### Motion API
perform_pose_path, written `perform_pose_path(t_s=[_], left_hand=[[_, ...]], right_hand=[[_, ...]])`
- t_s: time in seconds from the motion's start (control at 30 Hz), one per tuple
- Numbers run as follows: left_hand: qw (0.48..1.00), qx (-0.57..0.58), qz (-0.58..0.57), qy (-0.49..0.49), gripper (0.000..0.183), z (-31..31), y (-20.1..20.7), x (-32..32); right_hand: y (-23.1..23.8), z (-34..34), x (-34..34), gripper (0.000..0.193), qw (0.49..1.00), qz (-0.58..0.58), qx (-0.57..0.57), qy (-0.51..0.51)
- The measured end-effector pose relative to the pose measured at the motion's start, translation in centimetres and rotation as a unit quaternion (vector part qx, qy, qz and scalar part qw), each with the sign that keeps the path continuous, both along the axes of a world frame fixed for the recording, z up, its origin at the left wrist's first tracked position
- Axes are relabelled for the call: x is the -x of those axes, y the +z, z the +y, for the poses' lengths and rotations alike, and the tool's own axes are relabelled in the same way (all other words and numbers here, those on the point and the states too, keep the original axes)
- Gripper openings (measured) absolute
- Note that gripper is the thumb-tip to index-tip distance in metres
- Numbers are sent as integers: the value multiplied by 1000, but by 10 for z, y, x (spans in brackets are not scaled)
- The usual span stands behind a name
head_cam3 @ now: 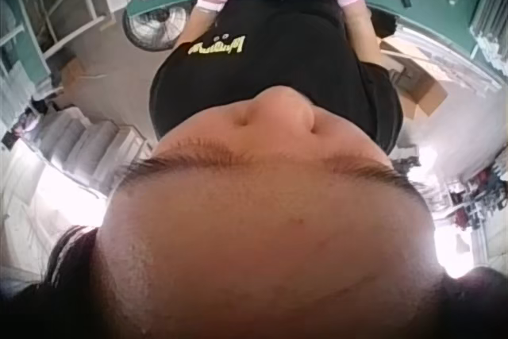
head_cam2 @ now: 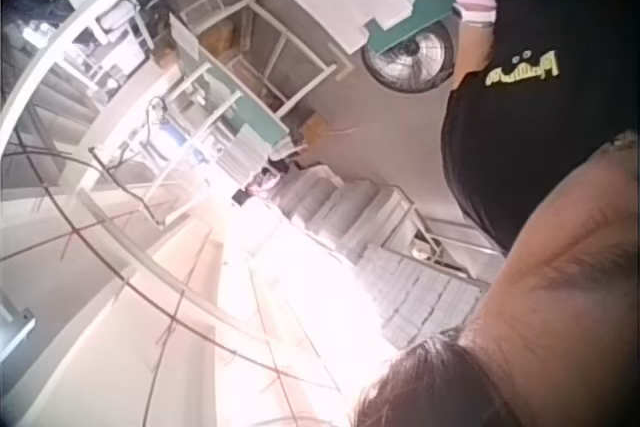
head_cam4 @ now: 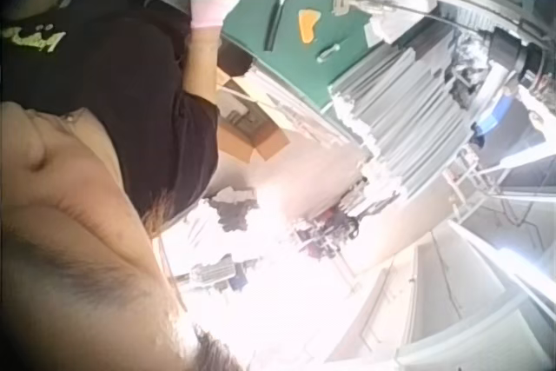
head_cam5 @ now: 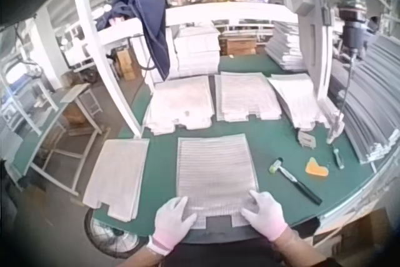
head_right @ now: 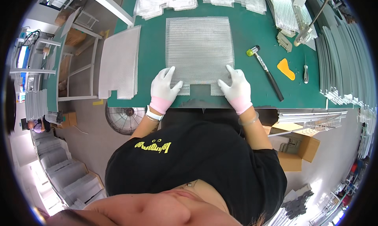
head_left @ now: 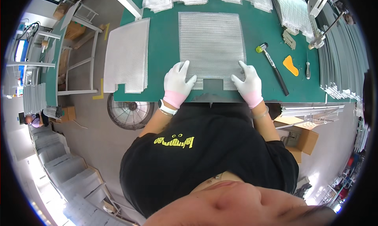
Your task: The person assembles a light fixture by placing a plastic grid onto a metal frame and securing it with a power drill. They repeat this process for a second unit, handling the grid, frame, and drill in a repetitive assembly line manner.
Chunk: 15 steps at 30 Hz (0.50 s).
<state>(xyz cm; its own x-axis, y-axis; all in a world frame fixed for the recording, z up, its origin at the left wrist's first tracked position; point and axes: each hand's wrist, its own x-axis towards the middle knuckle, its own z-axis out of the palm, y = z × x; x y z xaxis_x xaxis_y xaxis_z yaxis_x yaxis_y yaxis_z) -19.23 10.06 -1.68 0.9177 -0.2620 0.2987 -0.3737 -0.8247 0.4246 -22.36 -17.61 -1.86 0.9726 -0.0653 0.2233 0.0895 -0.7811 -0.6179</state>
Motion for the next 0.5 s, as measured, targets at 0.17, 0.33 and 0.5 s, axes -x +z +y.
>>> perform_pose_path(t_s=[0.17, 0.33, 0.5], left_hand=[[1000, -14, 8, 5, 56, -1, -16, -4], [999, -23, 19, 12, 57, 1, -17, -4], [999, -21, 26, 19, 58, 1, -19, -3]], right_hand=[[-5, 5, -1, 56, 998, 31, 51, -11], [-4, 5, -1, 58, 996, 57, 71, -9], [1, 6, -3, 59, 993, 85, 85, -8]])
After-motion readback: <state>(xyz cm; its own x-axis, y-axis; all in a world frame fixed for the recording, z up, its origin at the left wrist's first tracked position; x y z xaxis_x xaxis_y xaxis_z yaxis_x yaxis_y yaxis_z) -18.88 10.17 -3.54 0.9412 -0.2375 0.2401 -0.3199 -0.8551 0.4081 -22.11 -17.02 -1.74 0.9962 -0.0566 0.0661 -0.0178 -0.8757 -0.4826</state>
